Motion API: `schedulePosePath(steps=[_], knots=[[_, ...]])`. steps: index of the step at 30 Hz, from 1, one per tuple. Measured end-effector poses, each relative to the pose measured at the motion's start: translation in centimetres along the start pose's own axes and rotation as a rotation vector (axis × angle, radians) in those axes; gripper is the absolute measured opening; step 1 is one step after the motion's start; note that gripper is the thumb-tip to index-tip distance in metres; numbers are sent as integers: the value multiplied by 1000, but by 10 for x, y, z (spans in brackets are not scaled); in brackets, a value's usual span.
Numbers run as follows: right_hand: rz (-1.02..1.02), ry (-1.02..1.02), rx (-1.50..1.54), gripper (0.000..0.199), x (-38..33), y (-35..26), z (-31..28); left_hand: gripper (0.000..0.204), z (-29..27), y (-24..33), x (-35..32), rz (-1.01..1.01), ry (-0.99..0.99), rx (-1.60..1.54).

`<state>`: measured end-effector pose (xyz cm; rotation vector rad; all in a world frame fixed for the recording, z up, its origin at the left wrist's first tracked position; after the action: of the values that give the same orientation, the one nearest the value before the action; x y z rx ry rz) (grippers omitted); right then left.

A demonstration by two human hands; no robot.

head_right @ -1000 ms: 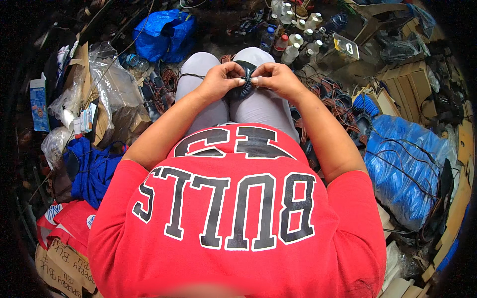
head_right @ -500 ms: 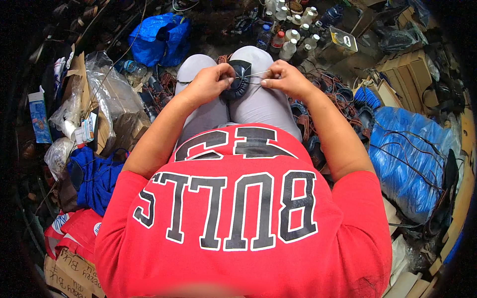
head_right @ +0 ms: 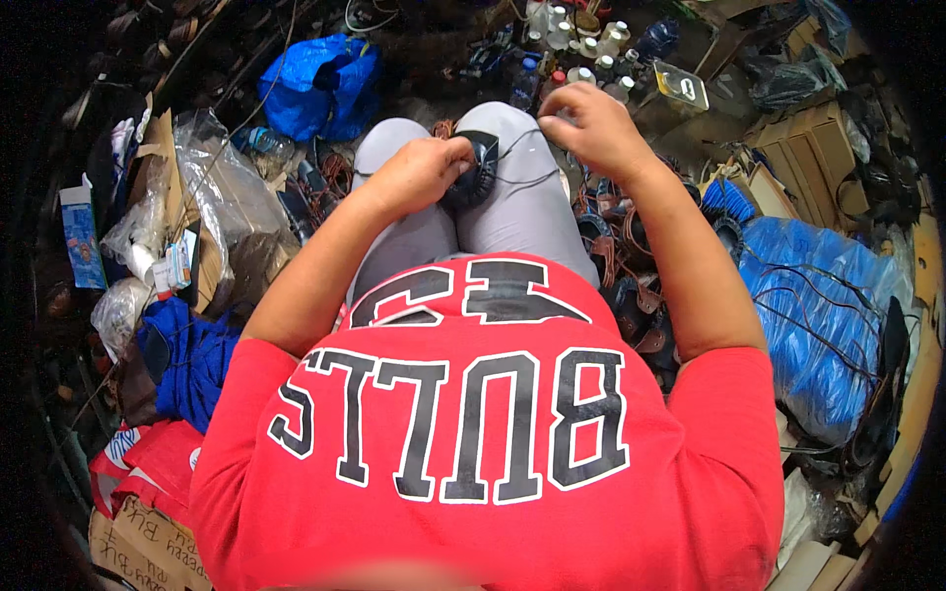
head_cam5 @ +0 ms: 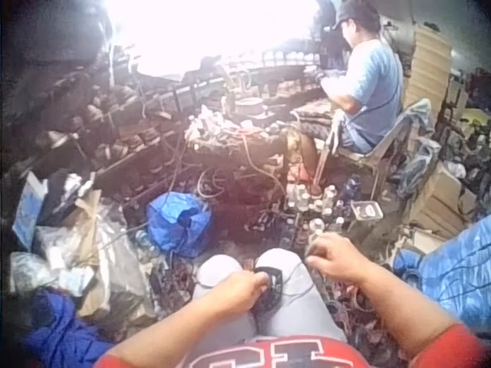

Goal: Manually stitching a black leather shoe component using a needle and thread.

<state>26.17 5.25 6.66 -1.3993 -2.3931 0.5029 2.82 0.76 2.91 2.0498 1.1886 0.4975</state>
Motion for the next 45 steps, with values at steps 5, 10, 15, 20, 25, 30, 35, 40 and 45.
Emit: schedulePosePath(steps=[5, 10, 15, 20, 25, 30, 35, 40, 45], knots=[[-326, -262, -528, 9, -1, -52, 26, 13, -2, -1, 5, 23, -34, 27], [-329, -335, -435, 4, 2, -50, 34, 12, -10, -7, -7, 110, -66, -36], [-159, -225, -401, 8, -25, 28, 28, 6, -51, -48, -61, -29, 59, 147], [396, -4, 836, 13, -38, 75, -12, 9, -105, -59, -110, -173, 473, -629], [8, 54, 1594, 23, 18, -16, 1, 19, -95, 49, -41, 333, 346, -1134], [-92, -416, 1091, 25, -11, -60, -1, 25, -64, 66, -68, -148, -238, -964], [382, -324, -89, 31, -70, 74, -41, 12, -176, -26, -168, -209, 299, 387], [865, -33, -815, 33, -235, 344, -235, 30, -360, -59, -356, -899, 921, 905], [702, -341, -251, 45, -124, 233, -86, 34, -213, -98, -244, -411, 825, 197]])
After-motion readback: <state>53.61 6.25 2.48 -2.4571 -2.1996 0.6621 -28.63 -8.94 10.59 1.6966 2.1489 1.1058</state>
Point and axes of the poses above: each hand's wrist, its own x-axis towards the middle knuckle, its own z-axis out of the palm, y = z × x, the point moved 2 cm from there along x, towards the middle knuckle, and after that the axes turned 11 degrees about -x, right-handed, at the moved point
